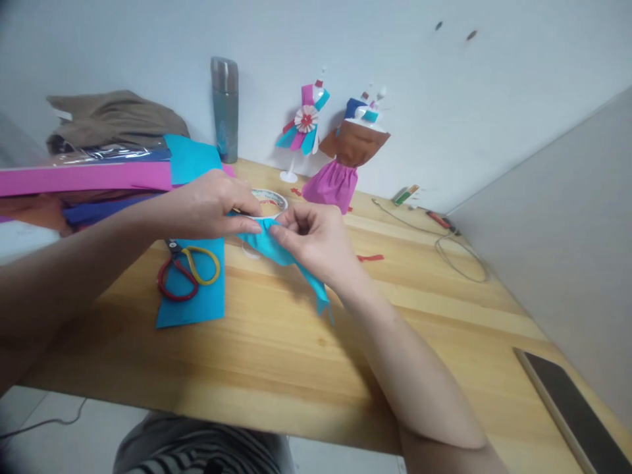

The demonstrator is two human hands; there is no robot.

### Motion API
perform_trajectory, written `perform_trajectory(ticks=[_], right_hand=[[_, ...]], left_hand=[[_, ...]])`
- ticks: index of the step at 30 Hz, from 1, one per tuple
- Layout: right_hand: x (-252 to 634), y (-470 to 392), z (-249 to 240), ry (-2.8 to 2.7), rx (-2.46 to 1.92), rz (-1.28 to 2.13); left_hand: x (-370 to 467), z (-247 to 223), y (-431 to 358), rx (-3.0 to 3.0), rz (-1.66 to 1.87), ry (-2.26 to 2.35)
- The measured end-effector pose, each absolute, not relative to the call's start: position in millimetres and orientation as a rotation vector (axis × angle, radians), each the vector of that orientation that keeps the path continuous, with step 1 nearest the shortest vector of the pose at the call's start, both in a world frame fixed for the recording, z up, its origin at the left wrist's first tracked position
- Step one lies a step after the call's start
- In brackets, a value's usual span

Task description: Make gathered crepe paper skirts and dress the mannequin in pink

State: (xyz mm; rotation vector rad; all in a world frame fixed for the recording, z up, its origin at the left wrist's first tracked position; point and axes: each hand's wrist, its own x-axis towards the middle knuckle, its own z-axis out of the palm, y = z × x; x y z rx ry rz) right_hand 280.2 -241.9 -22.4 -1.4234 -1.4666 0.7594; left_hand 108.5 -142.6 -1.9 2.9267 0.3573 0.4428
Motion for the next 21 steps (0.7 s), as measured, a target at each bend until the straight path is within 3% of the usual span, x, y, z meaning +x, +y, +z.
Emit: perform_trajectory(ticks=[10,21], right_hand=[[282.4,-243.7,-17.7,-1.350,-1.423,0.953],[286.0,-242.5,-18.4,-1.358,-1.394,0.949]], left_hand=[[106.2,-1.3,-140.7,2.842,0.416,0.331],[106.6,-4.4,-134.9,2.743,0.410,0.346]])
